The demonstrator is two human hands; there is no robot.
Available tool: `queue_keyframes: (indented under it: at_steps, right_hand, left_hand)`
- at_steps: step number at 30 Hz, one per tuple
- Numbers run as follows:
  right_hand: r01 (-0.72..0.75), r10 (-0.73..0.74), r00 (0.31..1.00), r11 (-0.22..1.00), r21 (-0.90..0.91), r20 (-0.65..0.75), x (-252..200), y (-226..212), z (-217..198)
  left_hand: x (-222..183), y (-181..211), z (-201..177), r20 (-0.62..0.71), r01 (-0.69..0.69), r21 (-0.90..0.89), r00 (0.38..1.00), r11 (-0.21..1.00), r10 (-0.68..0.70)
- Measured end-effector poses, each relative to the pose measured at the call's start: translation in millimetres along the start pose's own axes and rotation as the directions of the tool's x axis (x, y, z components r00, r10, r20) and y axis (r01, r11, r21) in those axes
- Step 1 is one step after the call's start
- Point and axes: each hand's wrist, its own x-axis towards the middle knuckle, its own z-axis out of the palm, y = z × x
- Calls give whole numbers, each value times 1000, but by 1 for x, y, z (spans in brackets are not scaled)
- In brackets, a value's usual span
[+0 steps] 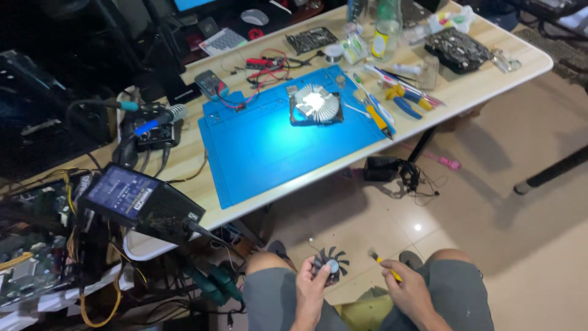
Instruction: Cleaning a CPU fan using a toothbrush and a small tool on a repair bench
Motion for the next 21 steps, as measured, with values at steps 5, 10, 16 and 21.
queue_keyframes:
  at_steps: [5, 10, 16, 21]
  right_hand:
    - [-23, 25, 999, 999, 40, -33, -2, -8, -22]
    - [462, -431, 877, 879, 121, -215, 9, -32, -53]
    - [753, -708, 624, 657, 15, -331, 24, -133, -92]
    - [892, -853, 437, 453, 11, -286, 91, -227, -86]
  left_hand:
    - [6, 28, -4, 35, -69, -29, 997, 997, 70]
    - [17, 72, 5, 96, -307, -10, 947, 952, 306]
    - [29, 105, 15, 74, -567, 76, 823, 820, 563]
    - [41, 181, 22, 11, -640, 298, 744, 708, 668]
